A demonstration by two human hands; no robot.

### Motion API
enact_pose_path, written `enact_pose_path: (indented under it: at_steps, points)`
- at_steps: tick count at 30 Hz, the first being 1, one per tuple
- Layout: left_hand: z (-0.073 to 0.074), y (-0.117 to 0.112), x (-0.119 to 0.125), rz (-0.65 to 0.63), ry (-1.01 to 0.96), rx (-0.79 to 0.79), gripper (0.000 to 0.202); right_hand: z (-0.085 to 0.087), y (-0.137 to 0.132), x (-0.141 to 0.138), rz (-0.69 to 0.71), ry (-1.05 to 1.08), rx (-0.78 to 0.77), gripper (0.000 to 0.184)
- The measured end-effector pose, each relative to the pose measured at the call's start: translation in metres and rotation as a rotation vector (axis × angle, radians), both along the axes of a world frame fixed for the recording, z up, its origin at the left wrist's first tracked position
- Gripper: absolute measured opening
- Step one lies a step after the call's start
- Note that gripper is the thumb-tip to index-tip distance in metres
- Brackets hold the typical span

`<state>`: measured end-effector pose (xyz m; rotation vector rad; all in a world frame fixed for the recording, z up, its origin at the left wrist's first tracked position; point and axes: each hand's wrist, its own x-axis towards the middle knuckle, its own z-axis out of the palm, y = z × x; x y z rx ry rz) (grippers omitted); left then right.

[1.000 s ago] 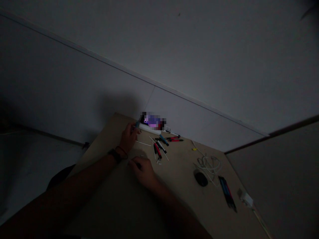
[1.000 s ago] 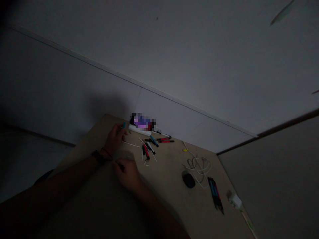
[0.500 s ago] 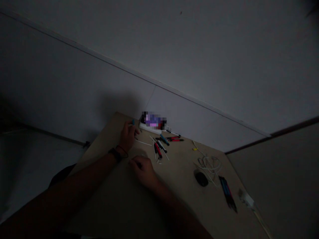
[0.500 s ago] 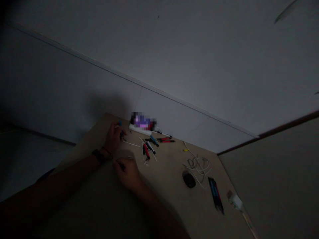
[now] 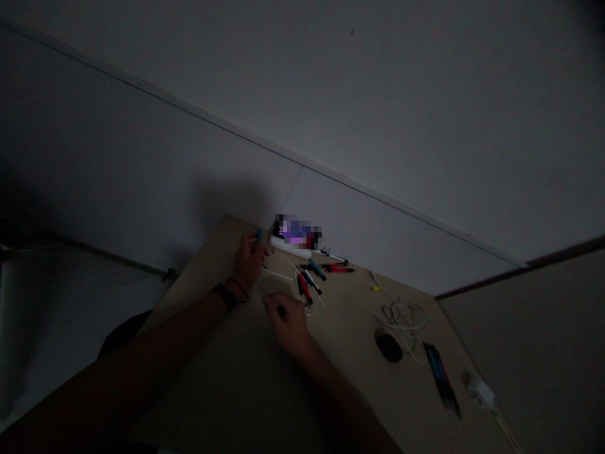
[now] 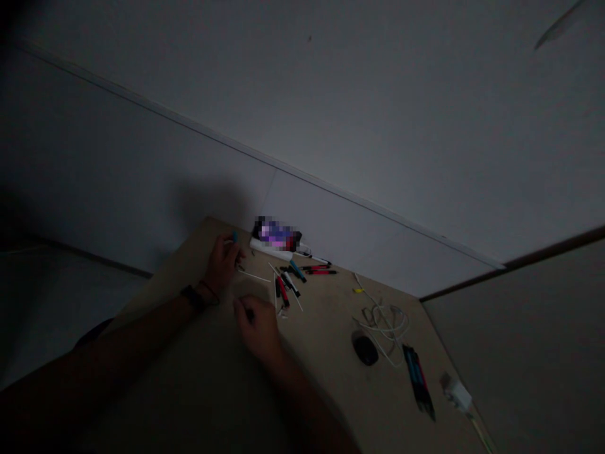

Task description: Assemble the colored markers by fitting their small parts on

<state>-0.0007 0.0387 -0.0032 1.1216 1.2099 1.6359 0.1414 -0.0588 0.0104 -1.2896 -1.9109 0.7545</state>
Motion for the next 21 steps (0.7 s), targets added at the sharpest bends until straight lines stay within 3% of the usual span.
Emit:
enact_pose_path:
  at_steps: [6,11,15,18,21]
  points:
    - [0.001,-0.002,0.000,-0.003,-0.003,-0.010,0.021,0.002,0.020,0.023,-0.220,-0.194,0.195,0.032]
    - [0.000,0.000,0.000,-0.001,0.009,0.004,0.018,-0.007,0.023,0.025,-0.188,-0.405,0.284,0.036]
    - [0.001,0.000,0.001,0.000,0.016,0.002,0.017,-0.018,0.021,0.023,-0.145,-0.499,0.258,0.039]
    - [0.002,-0.001,0.001,-0.018,0.016,-0.010,0.016,-0.018,0.019,0.021,-0.123,-0.493,0.220,0.039]
    - [0.001,0.000,0.001,-0.008,0.011,-0.016,0.017,-0.009,0.020,0.024,-0.129,-0.361,0.251,0.039]
